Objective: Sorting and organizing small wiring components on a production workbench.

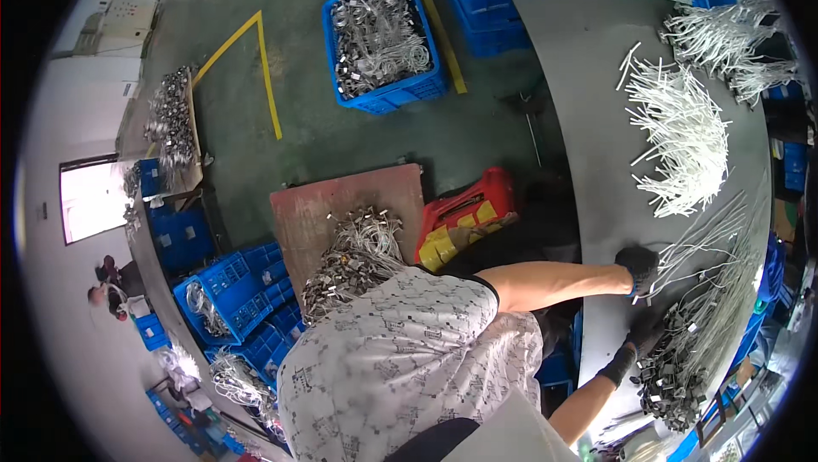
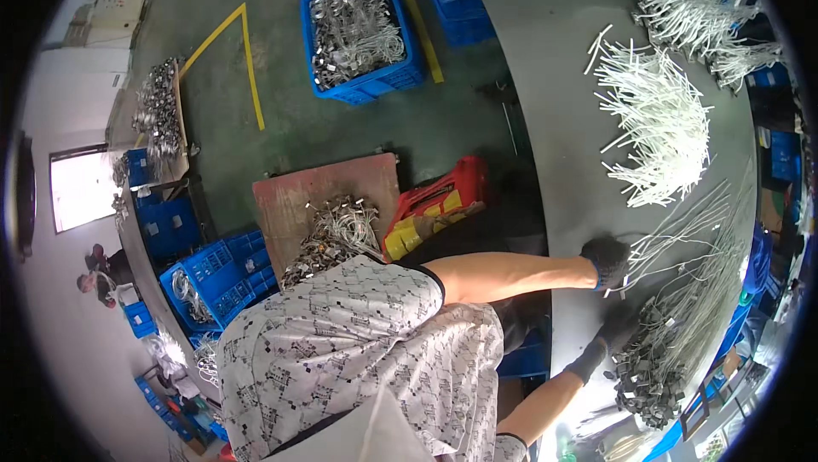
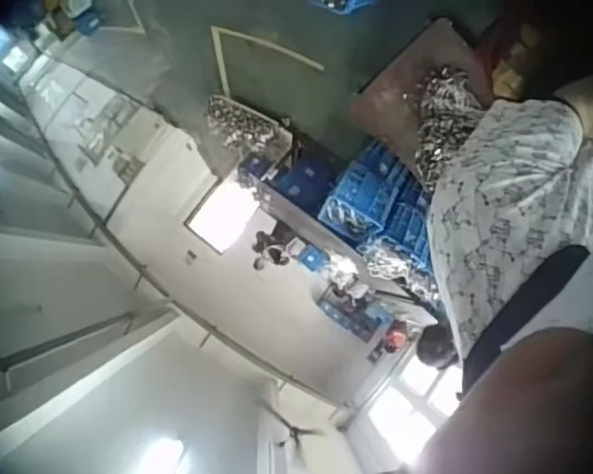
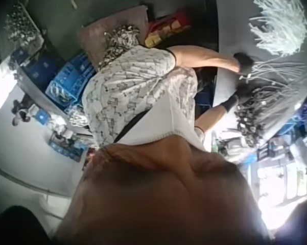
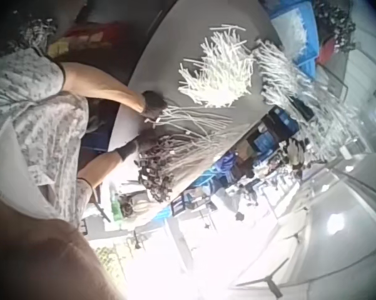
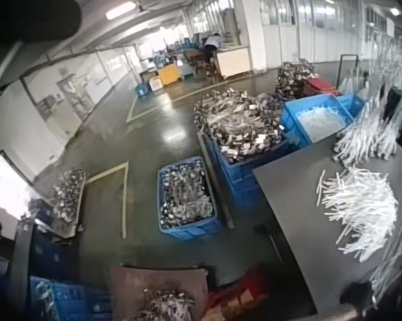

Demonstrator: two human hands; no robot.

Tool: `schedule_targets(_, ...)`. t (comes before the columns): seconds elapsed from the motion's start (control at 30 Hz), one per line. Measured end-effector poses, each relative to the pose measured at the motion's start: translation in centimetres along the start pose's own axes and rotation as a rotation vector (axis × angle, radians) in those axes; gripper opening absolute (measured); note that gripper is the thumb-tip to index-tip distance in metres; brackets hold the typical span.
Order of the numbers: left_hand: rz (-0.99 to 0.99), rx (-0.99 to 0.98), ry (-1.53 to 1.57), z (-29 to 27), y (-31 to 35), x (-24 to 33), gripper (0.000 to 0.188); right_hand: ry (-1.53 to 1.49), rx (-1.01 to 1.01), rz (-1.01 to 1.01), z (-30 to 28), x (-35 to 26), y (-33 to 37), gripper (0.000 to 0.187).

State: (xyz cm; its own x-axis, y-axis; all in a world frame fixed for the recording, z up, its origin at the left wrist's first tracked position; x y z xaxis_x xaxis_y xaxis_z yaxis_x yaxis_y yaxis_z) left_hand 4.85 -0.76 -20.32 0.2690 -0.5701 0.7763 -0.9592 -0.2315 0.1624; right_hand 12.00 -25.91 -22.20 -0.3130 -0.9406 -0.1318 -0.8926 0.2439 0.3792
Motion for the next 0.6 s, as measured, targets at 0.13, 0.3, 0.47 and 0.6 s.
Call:
schedule_targets(0.13,0.080,-0.020,0.163,-1.8,-2.2,4.7,0.030,0.218,0.468,-0.139,-2.2,6.3,-1.2,0.072)
schedule_targets(0.3,0.156,0.353,0.307,-6.2,-0.9,-0.5,0.031,-0.715,0.454,-0.017,0.9,10.9,-1.3,0.071)
schedule_targets(0.47,0.138,0.468,0.079,-12.7,-1.7,-7.6,0.021,0.087,0.206,-0.390,0.5,12.8,0.5,0.047)
schedule_targets(0.6,0.126,0.356,-0.280,-14.9,-7.1,-12.1,0.037,-1.251,-0.417,0.298,0.2,9.4,8.9,0.022)
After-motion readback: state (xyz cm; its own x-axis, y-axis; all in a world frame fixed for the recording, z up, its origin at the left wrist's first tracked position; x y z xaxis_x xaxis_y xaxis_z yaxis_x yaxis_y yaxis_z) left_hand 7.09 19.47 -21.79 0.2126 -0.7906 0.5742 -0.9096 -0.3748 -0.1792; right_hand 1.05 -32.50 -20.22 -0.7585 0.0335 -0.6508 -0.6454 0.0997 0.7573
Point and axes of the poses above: each hand's wrist, its own y-axis away from the middle knuckle, its own z-axis out of the palm, x = y × z, the point moved 7 cm from there along -y, towards the middle knuckle, and after that the axes turned 8 degrees about z, right-handed, at the moved point
